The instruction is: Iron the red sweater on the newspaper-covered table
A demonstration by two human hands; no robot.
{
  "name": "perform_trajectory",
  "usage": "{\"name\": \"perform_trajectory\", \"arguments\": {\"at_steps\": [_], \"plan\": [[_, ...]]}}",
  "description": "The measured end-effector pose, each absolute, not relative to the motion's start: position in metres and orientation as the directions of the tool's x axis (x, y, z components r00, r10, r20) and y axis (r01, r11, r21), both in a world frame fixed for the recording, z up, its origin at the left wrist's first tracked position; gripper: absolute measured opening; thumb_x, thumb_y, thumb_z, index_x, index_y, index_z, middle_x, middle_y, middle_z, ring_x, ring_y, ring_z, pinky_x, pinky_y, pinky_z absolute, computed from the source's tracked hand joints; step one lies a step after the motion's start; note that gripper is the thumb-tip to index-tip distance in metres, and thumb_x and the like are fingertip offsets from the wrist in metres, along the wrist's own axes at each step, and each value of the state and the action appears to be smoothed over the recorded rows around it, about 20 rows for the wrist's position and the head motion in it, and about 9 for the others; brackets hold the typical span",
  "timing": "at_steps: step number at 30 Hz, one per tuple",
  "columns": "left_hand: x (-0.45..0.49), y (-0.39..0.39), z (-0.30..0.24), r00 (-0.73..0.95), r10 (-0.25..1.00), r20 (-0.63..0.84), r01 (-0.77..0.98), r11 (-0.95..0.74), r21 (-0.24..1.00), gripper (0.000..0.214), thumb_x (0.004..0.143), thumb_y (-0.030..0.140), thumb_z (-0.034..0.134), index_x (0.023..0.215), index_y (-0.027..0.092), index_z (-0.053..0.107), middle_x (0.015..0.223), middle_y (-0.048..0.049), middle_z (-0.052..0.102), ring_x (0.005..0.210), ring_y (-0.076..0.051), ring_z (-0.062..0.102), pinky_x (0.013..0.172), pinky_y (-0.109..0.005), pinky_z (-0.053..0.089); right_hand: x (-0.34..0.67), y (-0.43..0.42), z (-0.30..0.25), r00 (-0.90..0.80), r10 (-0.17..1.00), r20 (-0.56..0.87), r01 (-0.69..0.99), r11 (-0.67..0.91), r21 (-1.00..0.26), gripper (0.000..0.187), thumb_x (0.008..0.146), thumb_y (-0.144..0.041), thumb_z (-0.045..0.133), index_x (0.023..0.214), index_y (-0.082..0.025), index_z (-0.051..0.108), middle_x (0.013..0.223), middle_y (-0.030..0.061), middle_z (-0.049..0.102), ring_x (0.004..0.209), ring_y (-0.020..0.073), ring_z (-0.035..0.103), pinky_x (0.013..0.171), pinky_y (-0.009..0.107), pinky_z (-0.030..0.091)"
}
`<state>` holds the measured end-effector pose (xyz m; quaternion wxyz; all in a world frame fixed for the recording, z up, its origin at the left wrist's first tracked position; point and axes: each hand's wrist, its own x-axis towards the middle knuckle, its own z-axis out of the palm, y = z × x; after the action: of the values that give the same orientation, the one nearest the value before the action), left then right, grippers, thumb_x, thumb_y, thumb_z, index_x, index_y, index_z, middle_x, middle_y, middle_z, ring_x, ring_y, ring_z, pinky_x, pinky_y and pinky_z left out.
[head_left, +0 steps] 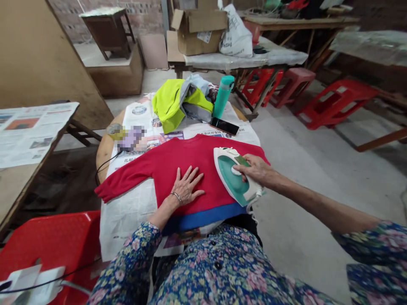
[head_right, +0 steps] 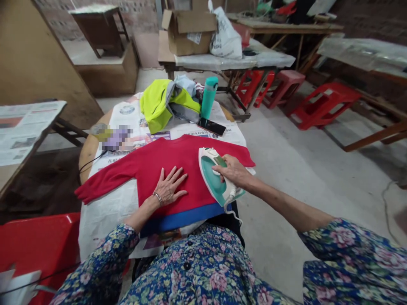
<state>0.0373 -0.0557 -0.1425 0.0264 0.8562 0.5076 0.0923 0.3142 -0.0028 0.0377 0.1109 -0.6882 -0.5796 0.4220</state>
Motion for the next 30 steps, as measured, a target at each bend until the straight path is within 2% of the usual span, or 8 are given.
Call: {"name": "perform_trajectory", "arguments": {"at_steps": [3, 8, 12, 16, 20, 23, 26, 30], "plan": [[0.037, -0.057, -0.142, 0.482, 0.866, 0.132, 0.852, -0.499, 0.158, 0.074, 0.106, 0.067, 0.057, 0.173, 0.036, 0.045, 0.180, -0.0124, 0.044, 0.169, -0.041, 0.037, 0.135, -0.079, 0.021, 0.310, 0.013, 0.029, -0.013, 0.898, -0.439, 0.707, -0.302, -0.639, 0.025, 0.098, -0.031, 0.071, 0.118, -0.020, 0.062, 0.056, -0.0047, 0.061, 0.055, 0.0206, 0.066, 0.053, 0.027, 0.048], [0.035, -0.059, -0.145, 0.497, 0.857, 0.134, 0.840, -0.514, 0.172, 0.085, 0.099, 0.075, 0.064, 0.173, 0.037, 0.045, 0.183, -0.0117, 0.040, 0.171, -0.045, 0.030, 0.135, -0.080, 0.015, 0.306, 0.042, 0.017, -0.140, 0.959, -0.246, 0.790, -0.042, -0.611, 0.044, 0.102, -0.033, 0.062, 0.143, -0.017, 0.060, 0.059, -0.0034, 0.063, 0.065, 0.0258, 0.072, 0.067, 0.033, 0.054], [0.036, -0.059, -0.145, 0.496, 0.861, 0.111, 0.837, -0.508, 0.203, 0.088, 0.098, 0.078, 0.064, 0.173, 0.037, 0.044, 0.184, -0.0115, 0.038, 0.172, -0.046, 0.026, 0.135, -0.081, 0.016, 0.292, 0.065, 0.018, -0.189, 0.968, -0.163, 0.841, 0.074, -0.535, 0.046, 0.102, -0.030, 0.056, 0.144, -0.015, 0.061, 0.059, -0.0016, 0.062, 0.071, 0.0294, 0.072, 0.077, 0.037, 0.055], [0.037, -0.057, -0.145, 0.490, 0.866, 0.099, 0.835, -0.499, 0.231, 0.090, 0.097, 0.079, 0.064, 0.174, 0.037, 0.044, 0.185, -0.0122, 0.035, 0.172, -0.047, 0.025, 0.134, -0.082, 0.016, 0.285, 0.071, 0.021, -0.170, 0.972, -0.160, 0.835, 0.056, -0.548, 0.047, 0.102, -0.030, 0.054, 0.145, -0.013, 0.062, 0.063, 0.0002, 0.066, 0.069, 0.0287, 0.072, 0.076, 0.038, 0.057], [0.038, -0.053, -0.147, 0.476, 0.868, 0.140, 0.830, -0.496, 0.257, 0.090, 0.096, 0.078, 0.067, 0.171, 0.032, 0.048, 0.183, -0.0157, 0.039, 0.171, -0.047, 0.027, 0.133, -0.083, 0.018, 0.291, 0.056, 0.015, -0.218, 0.969, -0.113, 0.791, 0.108, -0.602, 0.054, 0.099, -0.033, 0.062, 0.149, -0.013, 0.063, 0.087, 0.0085, 0.080, 0.081, 0.0301, 0.079, 0.084, 0.042, 0.062], [0.040, -0.056, -0.150, 0.530, 0.824, 0.200, 0.776, -0.566, 0.278, 0.074, 0.101, 0.067, 0.066, 0.161, 0.023, 0.062, 0.168, -0.0197, 0.059, 0.164, -0.041, 0.045, 0.136, -0.075, 0.027, 0.296, 0.039, 0.008, -0.365, 0.931, -0.006, 0.722, 0.279, -0.633, 0.056, 0.094, -0.034, 0.070, 0.148, -0.018, 0.068, 0.120, 0.0146, 0.084, 0.112, 0.0344, 0.080, 0.099, 0.047, 0.063], [0.044, -0.071, -0.154, 0.660, 0.705, 0.260, 0.645, -0.709, 0.285, 0.046, 0.110, 0.044, 0.056, 0.144, 0.019, 0.073, 0.146, -0.0172, 0.076, 0.148, -0.029, 0.064, 0.133, -0.056, 0.043, 0.291, 0.021, 0.006, -0.508, 0.861, 0.023, 0.646, 0.398, -0.652, 0.056, 0.095, -0.034, 0.071, 0.150, -0.024, 0.069, 0.136, 0.0134, 0.081, 0.123, 0.0339, 0.078, 0.105, 0.049, 0.062], [0.045, -0.105, -0.154, 0.764, 0.581, 0.282, 0.517, -0.812, 0.272, 0.046, 0.110, 0.035, 0.053, 0.150, 0.016, 0.068, 0.150, -0.0177, 0.074, 0.150, -0.028, 0.063, 0.131, -0.050, 0.048, 0.270, 0.001, 0.012, -0.685, 0.725, -0.074, 0.598, 0.501, -0.625, 0.059, 0.099, -0.034, 0.070, 0.158, -0.027, 0.064, 0.145, 0.0136, 0.078, 0.125, 0.0332, 0.077, 0.107, 0.048, 0.061]]}}
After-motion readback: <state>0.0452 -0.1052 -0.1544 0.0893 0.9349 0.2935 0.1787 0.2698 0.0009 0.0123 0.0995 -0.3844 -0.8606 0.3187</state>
